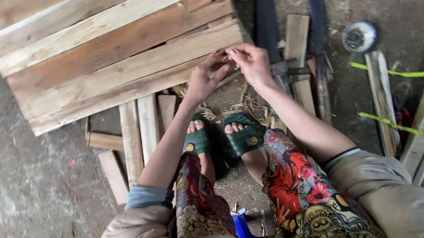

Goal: Nailing wooden planks together to create a larger wooden surface using a hammer and nails.

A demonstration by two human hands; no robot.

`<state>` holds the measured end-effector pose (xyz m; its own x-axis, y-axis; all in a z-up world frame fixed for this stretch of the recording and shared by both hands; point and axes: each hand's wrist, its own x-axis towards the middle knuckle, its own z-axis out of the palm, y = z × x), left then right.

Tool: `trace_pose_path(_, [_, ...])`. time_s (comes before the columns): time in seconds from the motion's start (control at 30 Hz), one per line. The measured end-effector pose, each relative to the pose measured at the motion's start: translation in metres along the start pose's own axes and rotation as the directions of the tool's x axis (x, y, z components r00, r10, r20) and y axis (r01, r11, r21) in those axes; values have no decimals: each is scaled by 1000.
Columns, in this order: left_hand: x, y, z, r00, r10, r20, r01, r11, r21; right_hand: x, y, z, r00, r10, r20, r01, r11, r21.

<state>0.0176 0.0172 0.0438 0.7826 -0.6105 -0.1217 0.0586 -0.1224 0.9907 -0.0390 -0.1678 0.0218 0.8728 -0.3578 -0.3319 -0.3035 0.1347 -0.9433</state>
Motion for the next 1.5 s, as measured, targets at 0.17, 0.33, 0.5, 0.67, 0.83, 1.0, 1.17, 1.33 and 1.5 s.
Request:
trace_pose_path(0.17, [-12, 11, 22, 971, 204, 122, -231, 700, 676, -5, -26, -60, 934, -256, -247, 206, 956, -211])
trace_pose_path(0.33, [-4, 8, 27, 971, 125, 204, -239, 543, 805, 22, 30, -220, 808, -258, -529, 139, 957, -254])
trace_pose_path(0.5, [-2, -8, 28, 969, 71, 239, -246, 412, 877, 108, 206, -440, 575, -352, -739, 170, 934, -313])
trace_pose_path(0.67, [-4, -16, 25, 969, 50, 242, -242, 395, 886, 102, 211, -480, 646, -290, -706, -488, 555, -674])
trace_pose_path(0.83, [-4, -16, 28, 971, 42, 234, -232, 382, 895, 91, 180, -459, 691, -297, -659, -387, 618, -685])
trace_pose_path(1.0, [-4, -21, 28, 973, 39, 226, -224, 383, 896, 63, 156, -442, 773, -197, -603, -446, 508, -737])
trace_pose_path(1.17, [-6, -15, 32, 975, 59, 215, -223, 337, 915, 55, 139, -420, 864, -21, -504, -468, 338, -817])
trace_pose_path(1.33, [-6, -17, 29, 974, 26, 226, -222, 325, 919, 58, 132, -409, 885, -36, -464, -442, 248, -862])
trace_pose_path(1.5, [-5, -20, 29, 972, 22, 233, -228, 315, 921, 73, 146, -417, 891, 12, -453, -450, 154, -880])
